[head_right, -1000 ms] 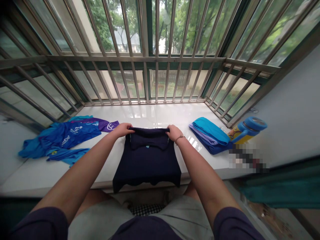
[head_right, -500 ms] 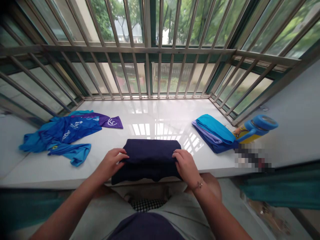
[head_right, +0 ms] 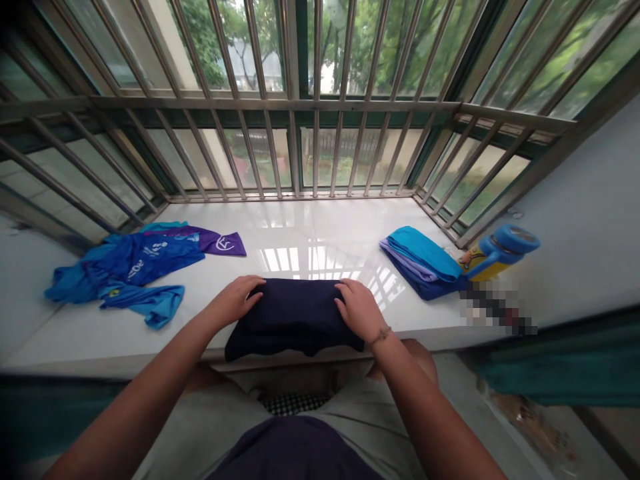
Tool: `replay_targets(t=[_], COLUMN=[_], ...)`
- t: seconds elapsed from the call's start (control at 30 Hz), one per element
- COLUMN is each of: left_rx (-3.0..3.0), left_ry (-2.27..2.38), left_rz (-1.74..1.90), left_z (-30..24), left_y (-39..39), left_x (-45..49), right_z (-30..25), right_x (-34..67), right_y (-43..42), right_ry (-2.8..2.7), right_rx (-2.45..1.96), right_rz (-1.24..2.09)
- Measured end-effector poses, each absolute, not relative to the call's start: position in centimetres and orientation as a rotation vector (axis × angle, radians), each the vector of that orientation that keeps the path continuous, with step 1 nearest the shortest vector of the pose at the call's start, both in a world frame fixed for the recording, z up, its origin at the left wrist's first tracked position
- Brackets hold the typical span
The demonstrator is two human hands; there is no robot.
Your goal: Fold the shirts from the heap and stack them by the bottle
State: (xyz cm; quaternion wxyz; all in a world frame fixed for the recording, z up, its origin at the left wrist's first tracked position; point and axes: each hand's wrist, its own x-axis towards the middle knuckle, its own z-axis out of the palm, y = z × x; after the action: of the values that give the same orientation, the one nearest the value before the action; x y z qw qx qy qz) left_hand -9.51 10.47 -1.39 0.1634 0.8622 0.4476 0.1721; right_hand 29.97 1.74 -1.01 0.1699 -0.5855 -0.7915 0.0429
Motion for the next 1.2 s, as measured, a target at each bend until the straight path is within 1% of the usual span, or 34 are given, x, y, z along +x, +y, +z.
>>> replay_targets(t=[0.17, 0.27, 0.4, 0.5, 0.57, 0.7, 0.77, 0.9, 1.03, 1.1, 1.2], left_rx=[2.381, 2.343, 2.372, 2.395, 2.424, 2.504, 2.52, 2.542, 2.491, 2.428, 2.313], left_ry=[1.346, 1.313, 1.329, 1.418, 1.468, 1.376, 1.271, 1.153, 1.122, 1.104, 1.186], left_rz=[0.0, -0.165, -0.082, 0.078, 0.247, 0.621, 0.683, 0.567, 0.41, 0.421, 0.569], left_z=[-0.9, -0.1, 1.3, 2.7, 3.5, 3.6, 2.5, -1.2, -3.6, -3.8, -3.7], left_y=[16.7, 19.2, 21.2, 21.9, 21.6, 18.7, 15.9, 8.7, 2.6, 1.2, 1.6], left_x=[-7.2, -6.3, -5.6, -5.6, -6.0, -7.6, -8.6, -10.2, -11.1, -11.3, -11.4], right_z=[-1.3, -1.0, 0.4, 1.9, 2.8, 3.2, 2.3, -1.4, -4.7, -5.2, -4.6], right_x=[29.9, 30.0, 30.1, 30.1, 30.2, 30.8, 31.2, 32.6, 33.9, 34.4, 34.7], right_y=[7.3, 9.6, 11.9, 12.8, 12.7, 10.3, 7.9, 1.9, -2.8, -3.8, -3.6], right_ry=[-2.445, -2.483, -2.429, -2.309, -2.212, -2.112, -2.153, -2.308, -2.342, -2.294, -2.197], right_rx=[-1.925, -1.936, -1.931, -1.96, -1.917, -1.698, -1.611, -1.474, -1.5, -1.524, -1.567], right_rz=[0.38, 0.471, 0.416, 0.29, 0.189, 0.076, 0.086, 0.154, 0.23, 0.276, 0.309])
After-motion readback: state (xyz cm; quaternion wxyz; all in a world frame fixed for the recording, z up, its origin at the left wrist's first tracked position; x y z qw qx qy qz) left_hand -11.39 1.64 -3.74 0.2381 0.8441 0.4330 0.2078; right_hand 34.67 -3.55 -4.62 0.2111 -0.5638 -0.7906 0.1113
